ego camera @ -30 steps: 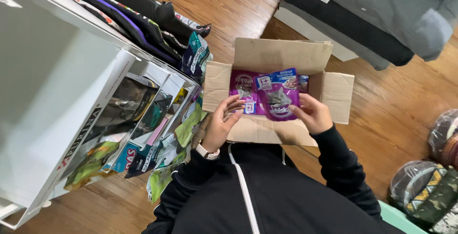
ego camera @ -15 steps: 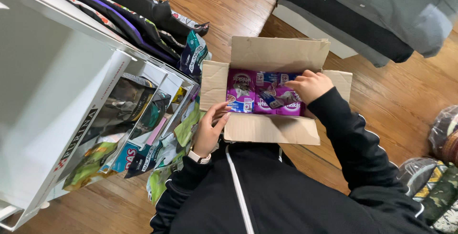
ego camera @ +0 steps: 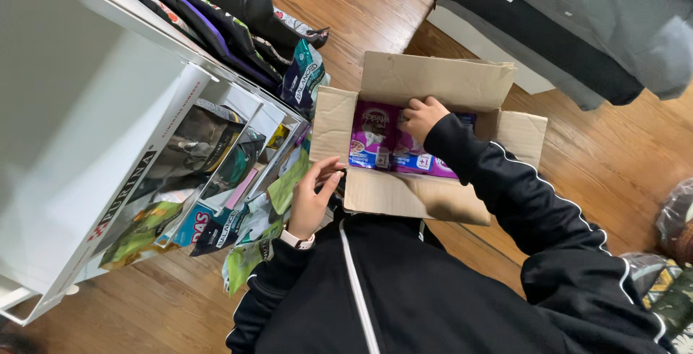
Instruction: The person removes pet food pouches from a cardboard box and places them into designated slots on a retail display stand, organizing different brands and flavors.
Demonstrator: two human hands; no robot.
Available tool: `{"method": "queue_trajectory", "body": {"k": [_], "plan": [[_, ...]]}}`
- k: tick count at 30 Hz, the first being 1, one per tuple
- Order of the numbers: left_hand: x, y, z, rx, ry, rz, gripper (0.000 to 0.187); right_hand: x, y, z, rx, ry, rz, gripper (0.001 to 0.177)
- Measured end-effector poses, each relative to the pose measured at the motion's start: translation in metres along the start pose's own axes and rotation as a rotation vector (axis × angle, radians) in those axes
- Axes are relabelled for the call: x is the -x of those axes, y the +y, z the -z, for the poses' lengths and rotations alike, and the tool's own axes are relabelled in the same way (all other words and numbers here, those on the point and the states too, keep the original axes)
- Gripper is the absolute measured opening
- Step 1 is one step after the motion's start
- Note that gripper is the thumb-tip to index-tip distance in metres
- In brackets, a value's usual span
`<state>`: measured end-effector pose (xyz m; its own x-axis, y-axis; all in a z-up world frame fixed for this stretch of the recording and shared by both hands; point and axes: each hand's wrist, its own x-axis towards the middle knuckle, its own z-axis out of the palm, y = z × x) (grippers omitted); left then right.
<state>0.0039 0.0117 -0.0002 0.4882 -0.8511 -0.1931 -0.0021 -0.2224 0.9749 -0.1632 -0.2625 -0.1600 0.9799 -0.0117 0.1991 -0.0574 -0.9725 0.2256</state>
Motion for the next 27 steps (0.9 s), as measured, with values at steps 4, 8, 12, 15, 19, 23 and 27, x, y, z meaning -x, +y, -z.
{"method": "queue_trajectory", "body": {"k": [4,8,12,15,19,23,27], "plan": [[0.000,-0.002,0.000,0.005,0.004,0.011,0.029,-0.002,-0.014,-0.018,-0.057,0.025,0.050,0.004],[-0.001,-0.003,-0.001,-0.010,0.000,0.008,0.029,-0.009,-0.014,-0.006,-0.250,-0.254,-0.130,0.019],[-0.002,-0.001,-0.001,-0.019,-0.014,-0.001,0.029,-0.020,-0.010,0.042,-0.596,0.007,-0.058,0.023],[-0.003,-0.001,-0.002,-0.038,-0.012,-0.011,0.029,-0.017,-0.012,0.056,-0.761,0.139,-0.095,0.022],[-0.004,-0.004,-0.001,-0.070,-0.020,-0.027,0.029,0.018,-0.011,0.048,-0.524,0.019,-0.200,0.022],[-0.004,-0.007,-0.002,-0.081,0.001,-0.032,0.029,0.035,-0.015,0.062,-0.321,-0.333,-0.357,0.038],[-0.004,-0.008,-0.002,-0.091,0.021,-0.048,0.028,0.043,-0.020,0.058,-0.236,-0.503,-0.530,0.049]]}}
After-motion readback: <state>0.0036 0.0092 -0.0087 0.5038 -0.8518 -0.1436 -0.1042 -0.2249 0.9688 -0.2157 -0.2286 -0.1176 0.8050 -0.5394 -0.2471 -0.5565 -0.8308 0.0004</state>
